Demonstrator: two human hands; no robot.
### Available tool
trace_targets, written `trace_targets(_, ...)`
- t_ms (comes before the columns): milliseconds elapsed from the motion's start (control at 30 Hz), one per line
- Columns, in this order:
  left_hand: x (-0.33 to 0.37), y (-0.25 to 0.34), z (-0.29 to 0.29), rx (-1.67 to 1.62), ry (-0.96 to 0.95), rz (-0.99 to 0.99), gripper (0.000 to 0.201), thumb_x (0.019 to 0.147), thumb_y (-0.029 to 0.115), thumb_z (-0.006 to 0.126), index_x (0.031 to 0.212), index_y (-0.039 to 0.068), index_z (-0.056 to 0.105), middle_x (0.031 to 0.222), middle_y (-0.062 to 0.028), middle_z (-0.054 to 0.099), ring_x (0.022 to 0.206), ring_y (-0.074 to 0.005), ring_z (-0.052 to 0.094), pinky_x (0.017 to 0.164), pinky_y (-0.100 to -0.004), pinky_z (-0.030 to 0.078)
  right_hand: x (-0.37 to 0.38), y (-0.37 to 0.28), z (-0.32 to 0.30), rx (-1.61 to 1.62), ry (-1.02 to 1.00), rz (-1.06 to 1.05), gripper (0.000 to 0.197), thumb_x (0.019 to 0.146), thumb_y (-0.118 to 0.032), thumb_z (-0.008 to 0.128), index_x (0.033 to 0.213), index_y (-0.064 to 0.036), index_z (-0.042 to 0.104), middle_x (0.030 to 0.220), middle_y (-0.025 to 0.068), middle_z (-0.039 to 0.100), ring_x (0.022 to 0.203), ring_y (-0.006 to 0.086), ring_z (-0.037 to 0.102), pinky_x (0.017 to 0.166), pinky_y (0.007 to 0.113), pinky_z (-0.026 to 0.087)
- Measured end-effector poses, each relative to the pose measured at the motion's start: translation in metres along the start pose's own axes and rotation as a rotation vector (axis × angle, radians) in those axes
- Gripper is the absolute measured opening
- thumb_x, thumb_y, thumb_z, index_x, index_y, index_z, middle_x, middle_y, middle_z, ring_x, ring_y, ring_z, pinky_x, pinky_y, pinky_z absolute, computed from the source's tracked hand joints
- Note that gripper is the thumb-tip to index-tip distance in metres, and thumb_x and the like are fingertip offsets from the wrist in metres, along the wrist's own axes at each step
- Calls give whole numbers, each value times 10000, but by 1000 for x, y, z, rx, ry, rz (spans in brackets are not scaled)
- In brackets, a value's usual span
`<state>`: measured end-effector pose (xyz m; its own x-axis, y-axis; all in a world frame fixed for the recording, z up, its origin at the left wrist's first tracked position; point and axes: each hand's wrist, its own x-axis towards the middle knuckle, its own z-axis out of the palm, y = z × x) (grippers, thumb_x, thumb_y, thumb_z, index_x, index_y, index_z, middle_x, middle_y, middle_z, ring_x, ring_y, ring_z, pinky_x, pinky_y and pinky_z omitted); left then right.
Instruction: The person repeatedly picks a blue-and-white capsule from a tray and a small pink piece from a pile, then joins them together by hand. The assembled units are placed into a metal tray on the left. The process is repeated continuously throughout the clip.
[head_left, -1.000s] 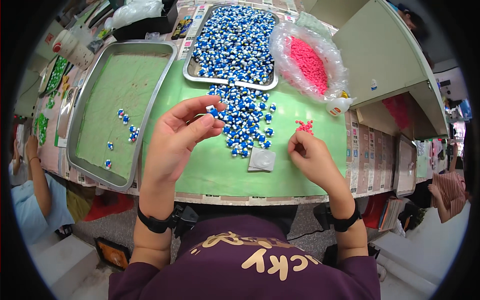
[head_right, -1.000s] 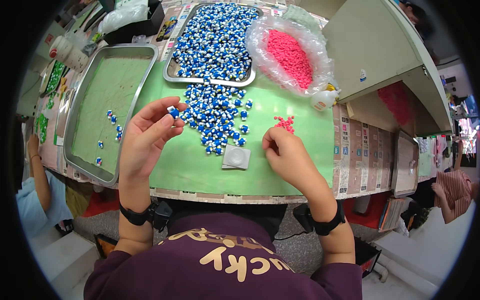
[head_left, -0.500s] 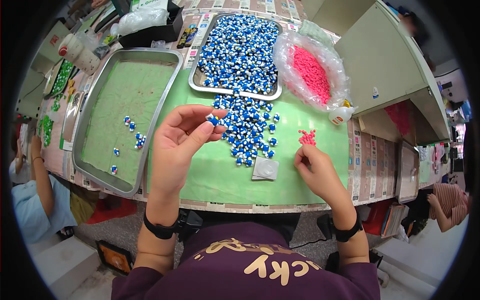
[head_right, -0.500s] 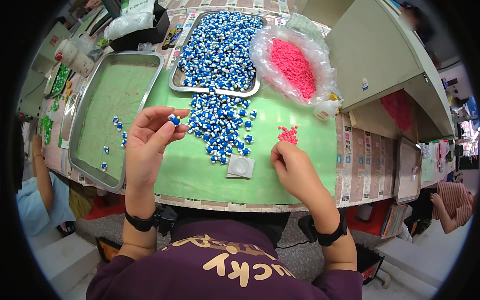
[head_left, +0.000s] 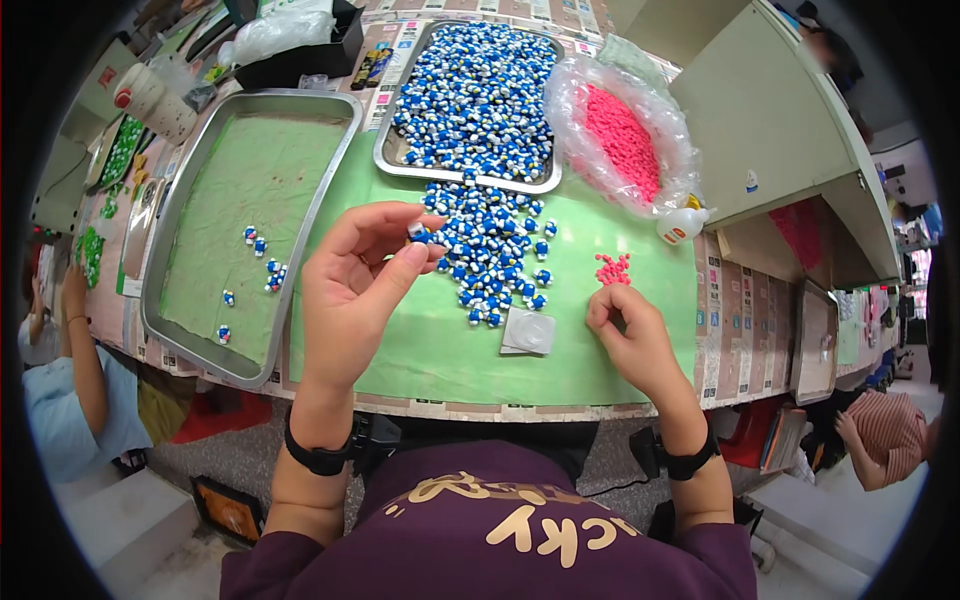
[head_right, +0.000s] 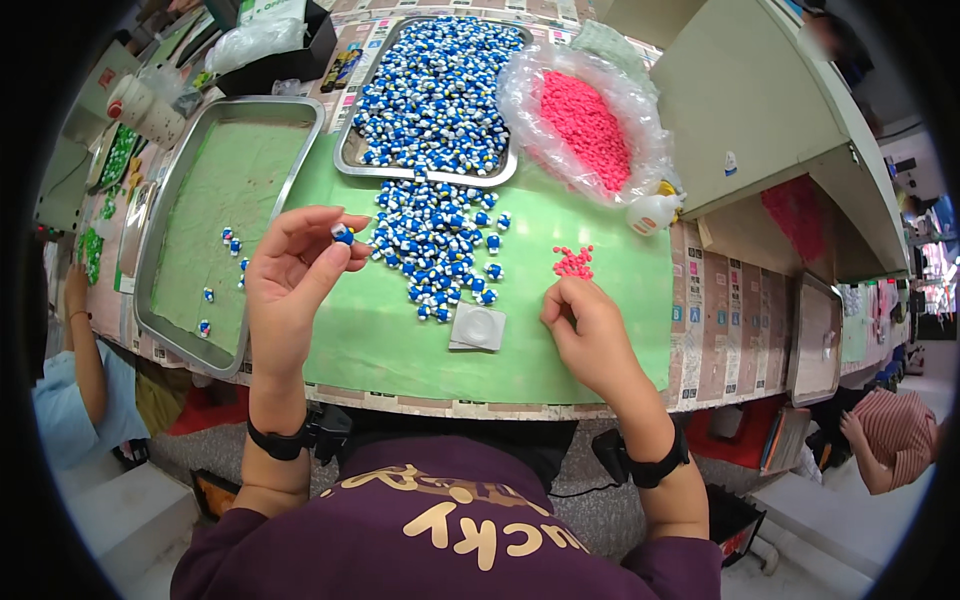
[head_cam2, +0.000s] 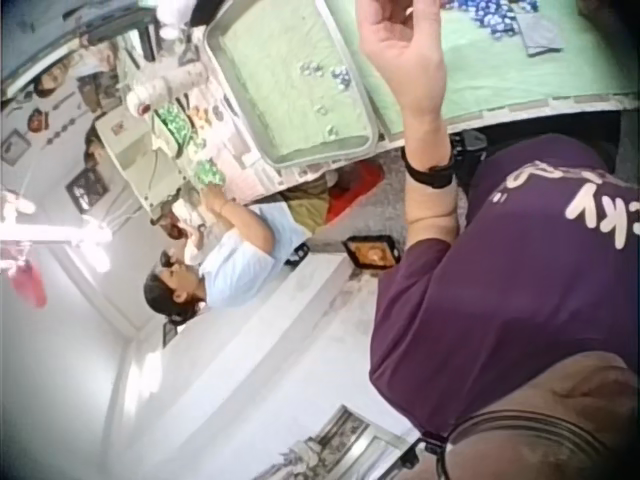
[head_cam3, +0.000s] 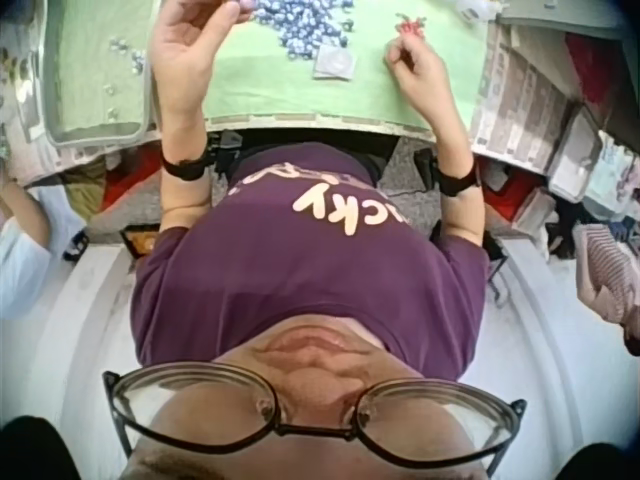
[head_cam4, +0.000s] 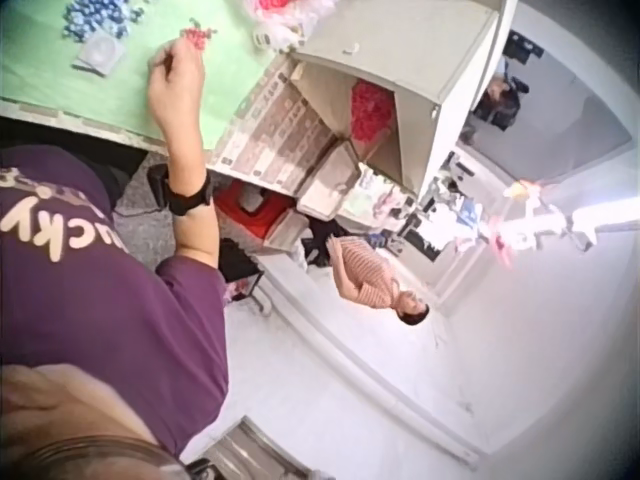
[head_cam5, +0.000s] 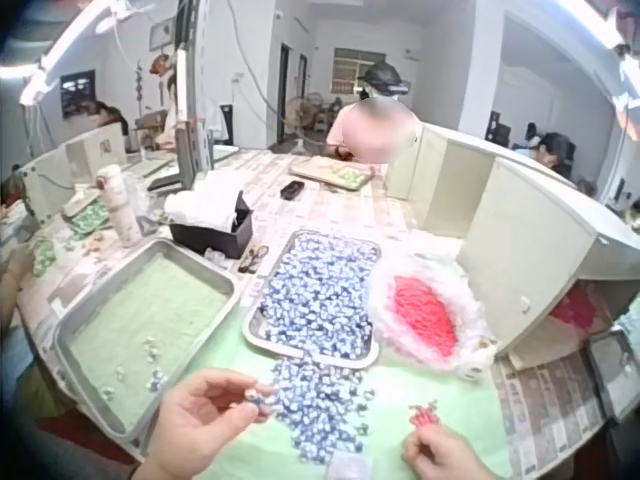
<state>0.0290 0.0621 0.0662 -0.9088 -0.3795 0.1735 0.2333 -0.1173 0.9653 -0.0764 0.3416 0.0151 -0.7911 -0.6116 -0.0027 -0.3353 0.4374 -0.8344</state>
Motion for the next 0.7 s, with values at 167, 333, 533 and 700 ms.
trace_targets(167,-3,-3,-1,5,-49,25,223,902,-42,573,1120,-16,613,1117,-116,633,946,-149,636,818,-275,535,3,-14,-9,152,-73,60,176,788,122,539,781,-39,467,784,42,546,750,149,509,693,269,428)
trace_targets(333,-11,1,19,123,-306,-55,154,898,-23,596,1029,-10,674,1093,-96,617,961,-150,625,793,-276,548,8,-73,-12,642,-21,-98,239,863,94,571,774,-72,425,887,44,560,835,116,505,781,263,429)
trace_targets(533,-18,13,46,-82,-371,-190,132,878,-28,637,1003,-24,678,1091,-107,606,950,-152,619,774,-267,554,8,-104,9,454,9,-405,259,855,101,597,750,-65,428,911,84,570,785,143,530,714,269,445)
trace_targets(700,-15,12,37,-123,-421,-258,114,878,-17,645,987,-31,677,1054,-96,609,915,-135,610,734,-251,545,8,-108,6,328,-15,-411,230,825,111,628,760,-43,470,894,95,599,768,164,573,685,280,470)
